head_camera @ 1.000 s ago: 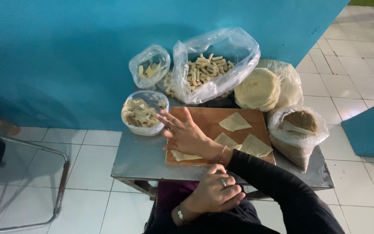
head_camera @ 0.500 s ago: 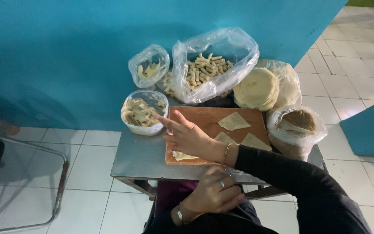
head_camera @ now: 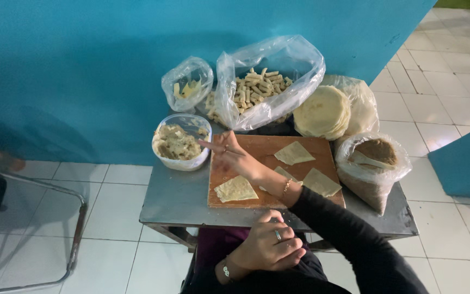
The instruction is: The person spoons filling from a plastic bag onto triangular pastry wrappers on a wooden board and folds the wrappers over the filling into filled pastries, setting finished ones aside. At the end the person picks up and handles a round flatbread from a stack.
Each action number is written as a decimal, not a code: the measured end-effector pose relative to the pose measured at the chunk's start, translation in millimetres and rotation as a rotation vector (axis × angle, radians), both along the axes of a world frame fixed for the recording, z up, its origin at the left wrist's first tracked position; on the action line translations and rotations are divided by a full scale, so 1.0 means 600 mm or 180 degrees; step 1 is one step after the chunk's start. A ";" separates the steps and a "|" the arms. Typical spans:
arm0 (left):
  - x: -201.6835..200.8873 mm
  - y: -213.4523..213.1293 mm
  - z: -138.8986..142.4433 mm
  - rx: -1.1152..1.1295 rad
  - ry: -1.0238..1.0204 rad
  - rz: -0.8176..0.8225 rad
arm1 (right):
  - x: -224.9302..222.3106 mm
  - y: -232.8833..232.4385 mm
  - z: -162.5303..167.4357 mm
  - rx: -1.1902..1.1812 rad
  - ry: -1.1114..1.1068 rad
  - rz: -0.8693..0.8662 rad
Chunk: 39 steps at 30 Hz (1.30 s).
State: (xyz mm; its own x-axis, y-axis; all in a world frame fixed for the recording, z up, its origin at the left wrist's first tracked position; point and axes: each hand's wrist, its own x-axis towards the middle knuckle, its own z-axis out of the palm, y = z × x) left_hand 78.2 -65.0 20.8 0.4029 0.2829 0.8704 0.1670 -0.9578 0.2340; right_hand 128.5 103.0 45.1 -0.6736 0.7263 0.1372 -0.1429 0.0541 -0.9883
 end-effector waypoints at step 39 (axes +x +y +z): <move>-0.001 -0.003 -0.002 -0.0003 0.0030 -0.0053 | 0.007 -0.044 0.024 0.3071 -0.2367 -0.0273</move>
